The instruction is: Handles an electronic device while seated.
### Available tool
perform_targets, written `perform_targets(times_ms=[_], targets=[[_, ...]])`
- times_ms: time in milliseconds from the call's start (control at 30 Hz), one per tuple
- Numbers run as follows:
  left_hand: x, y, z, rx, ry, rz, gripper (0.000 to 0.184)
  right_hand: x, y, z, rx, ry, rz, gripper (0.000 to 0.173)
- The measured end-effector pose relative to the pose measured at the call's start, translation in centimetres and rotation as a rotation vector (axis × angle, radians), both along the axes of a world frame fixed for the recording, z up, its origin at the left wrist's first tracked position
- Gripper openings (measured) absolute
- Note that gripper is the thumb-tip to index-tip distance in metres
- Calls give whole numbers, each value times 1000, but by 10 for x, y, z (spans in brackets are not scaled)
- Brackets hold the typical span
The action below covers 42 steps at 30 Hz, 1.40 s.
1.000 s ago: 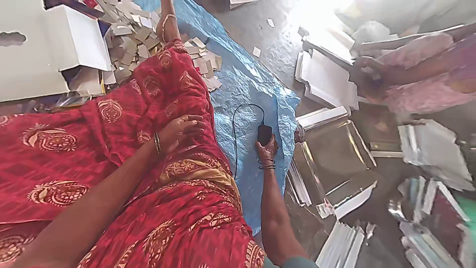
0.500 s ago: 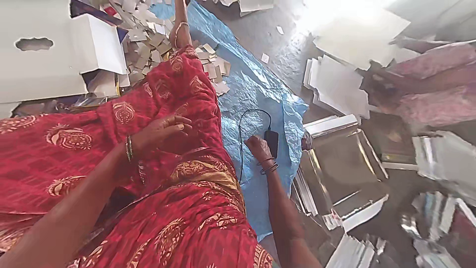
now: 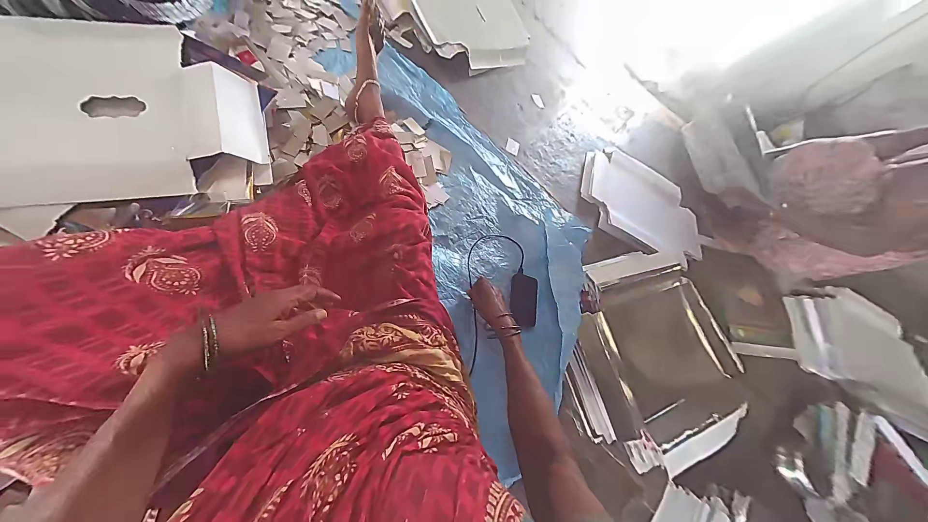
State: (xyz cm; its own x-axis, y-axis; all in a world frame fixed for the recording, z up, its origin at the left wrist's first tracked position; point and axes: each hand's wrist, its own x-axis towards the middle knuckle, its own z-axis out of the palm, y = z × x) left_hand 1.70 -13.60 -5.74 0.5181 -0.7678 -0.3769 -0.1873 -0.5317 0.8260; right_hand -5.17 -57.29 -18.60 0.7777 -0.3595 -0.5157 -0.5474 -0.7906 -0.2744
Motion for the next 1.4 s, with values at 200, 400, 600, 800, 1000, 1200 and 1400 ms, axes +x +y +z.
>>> perform_targets(times_ms=[200,400,600,800,1000,1200,1400], targets=[[-7,4,-9,20,27,-33,41,-23,-15,1,12,64,35,33],[-15,9,-5,59,-21,-38,42,-28,-42,13,-91,-186,-49,44],[-21,18,-4,103,-31,-18,42,-31,-88,-11,-242,-187,-360,85],[-28,19,-8,113,-10,18,42,-38,-89,-18,-199,-177,-395,89],[-25,18,-7,117,-24,-6,43,-48,-90,-20,-189,-185,-389,93],[-26,24,-4,15,-82,26,44,-44,-72,-2,-195,-210,-377,91],[-14,72,12,-62,-377,197,50,-15,-3,23,147,-544,-97,49]])
